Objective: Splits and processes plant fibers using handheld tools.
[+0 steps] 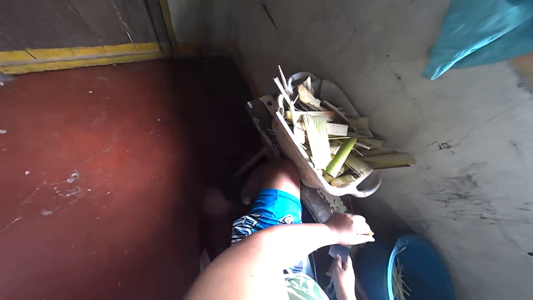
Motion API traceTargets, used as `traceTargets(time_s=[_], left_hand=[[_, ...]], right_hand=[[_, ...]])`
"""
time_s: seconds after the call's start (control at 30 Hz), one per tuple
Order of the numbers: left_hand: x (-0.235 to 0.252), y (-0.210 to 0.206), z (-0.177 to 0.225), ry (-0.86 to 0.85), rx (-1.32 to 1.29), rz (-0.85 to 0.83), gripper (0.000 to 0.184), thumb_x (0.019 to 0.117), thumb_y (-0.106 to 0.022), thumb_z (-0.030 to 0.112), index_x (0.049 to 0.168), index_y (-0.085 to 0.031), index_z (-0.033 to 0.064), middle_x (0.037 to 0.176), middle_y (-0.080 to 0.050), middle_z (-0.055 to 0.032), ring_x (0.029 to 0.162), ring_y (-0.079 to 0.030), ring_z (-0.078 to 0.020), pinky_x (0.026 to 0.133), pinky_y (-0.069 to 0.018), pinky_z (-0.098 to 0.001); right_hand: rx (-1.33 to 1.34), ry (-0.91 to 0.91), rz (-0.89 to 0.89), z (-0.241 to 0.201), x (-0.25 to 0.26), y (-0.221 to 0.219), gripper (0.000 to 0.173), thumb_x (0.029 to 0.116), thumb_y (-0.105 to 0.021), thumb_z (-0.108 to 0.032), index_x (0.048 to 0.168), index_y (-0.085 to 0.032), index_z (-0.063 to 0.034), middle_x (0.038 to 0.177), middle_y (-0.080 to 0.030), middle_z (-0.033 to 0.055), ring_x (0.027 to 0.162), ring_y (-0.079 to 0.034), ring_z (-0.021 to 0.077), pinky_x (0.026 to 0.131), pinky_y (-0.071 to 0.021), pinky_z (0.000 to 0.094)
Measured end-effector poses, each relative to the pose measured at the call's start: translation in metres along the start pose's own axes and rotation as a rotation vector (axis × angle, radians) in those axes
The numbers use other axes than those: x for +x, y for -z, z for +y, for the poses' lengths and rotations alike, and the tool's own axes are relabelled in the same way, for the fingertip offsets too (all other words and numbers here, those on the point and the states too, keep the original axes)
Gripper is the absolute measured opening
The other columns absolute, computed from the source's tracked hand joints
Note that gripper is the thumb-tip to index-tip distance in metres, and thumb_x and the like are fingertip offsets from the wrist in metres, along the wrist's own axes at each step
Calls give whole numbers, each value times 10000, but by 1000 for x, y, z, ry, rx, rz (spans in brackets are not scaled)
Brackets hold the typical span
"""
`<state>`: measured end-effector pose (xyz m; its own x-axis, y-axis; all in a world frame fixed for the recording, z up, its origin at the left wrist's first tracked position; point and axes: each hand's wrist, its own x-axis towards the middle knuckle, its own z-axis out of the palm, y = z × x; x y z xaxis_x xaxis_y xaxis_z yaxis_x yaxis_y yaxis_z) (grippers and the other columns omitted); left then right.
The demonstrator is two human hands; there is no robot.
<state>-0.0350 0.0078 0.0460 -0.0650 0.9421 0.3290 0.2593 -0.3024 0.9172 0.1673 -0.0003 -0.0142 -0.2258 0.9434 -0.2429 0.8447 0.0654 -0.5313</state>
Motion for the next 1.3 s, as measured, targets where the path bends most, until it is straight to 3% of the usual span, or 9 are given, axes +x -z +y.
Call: traceTargets(time_s=[0.1,0.2,0.33,0.47,0.63,0.77,0.87,1.13,1.3], left_hand=[[2,4,1,86,-119,121,306,1019,-635,215,1105,-729,-63,1171,-692,-240,1110,-678,-351,1001,-525,-504],[8,10,4,207,-238,283,305,1003,-647,174,1062,-708,-118,1125,-695,-264,1093,-680,-350,1014,-519,-480],[18,19,0,432,-469,374,318,1010,-647,166,1156,-663,-117,1127,-700,-253,1071,-685,-285,1007,-526,-439],[23,19,-7,455,-362,297,302,983,-683,185,1091,-693,-97,1045,-716,-210,982,-687,-224,953,-536,-397],[25,14,-12,541,-285,102,356,975,-706,201,1164,-667,-99,1110,-699,-231,1021,-689,-236,981,-540,-397],[24,2,-28,595,-188,-14,417,964,-723,238,1220,-652,-83,1141,-692,-240,1050,-690,-262,994,-540,-424],[20,-3,-42,634,-231,20,423,957,-729,213,1241,-636,-86,1148,-692,-229,1047,-693,-241,978,-559,-409],[12,-10,-51,730,-398,163,373,993,-669,125,1285,-558,-80,1099,-670,-170,925,-684,-168,843,-589,-335],[6,-12,-48,695,-340,194,331,1033,-620,181,1262,-589,-55,1023,-705,-138,848,-705,-155,770,-616,-359]], right_hand=[[366,-92,32,0,-12,-2,279,1099,-417,-178,1285,-457,26,600,-442,-14,435,-480,68,448,-491,270],[563,-83,132,-2,-13,4,190,1094,-404,-160,1188,-468,-8,558,-432,-62,409,-472,36,429,-491,238],[600,-8,233,-12,-7,20,220,1060,-499,-151,1178,-522,32,645,-589,-19,450,-530,41,444,-494,224],[658,18,210,-17,-7,24,293,1032,-552,-114,1258,-503,66,796,-728,46,457,-537,32,440,-469,217],[914,-32,101,-19,-5,29,271,1046,-504,-80,1285,-468,41,858,-741,66,447,-508,30,439,-452,205],[1038,-90,-70,-12,-5,30,449,915,-682,-9,1299,-452,13,784,-684,57,452,-511,58,435,-460,217],[971,-89,-172,-7,-6,25,571,865,-747,-2,1342,-433,14,832,-702,53,486,-525,59,449,-452,224],[760,-85,-258,-13,-11,19,703,836,-804,-102,1407,-412,19,961,-671,76,688,-613,98,585,-506,263],[658,-53,-194,-20,-14,33,634,891,-761,-104,1424,-453,49,1100,-685,186,955,-690,246,904,-561,426]])
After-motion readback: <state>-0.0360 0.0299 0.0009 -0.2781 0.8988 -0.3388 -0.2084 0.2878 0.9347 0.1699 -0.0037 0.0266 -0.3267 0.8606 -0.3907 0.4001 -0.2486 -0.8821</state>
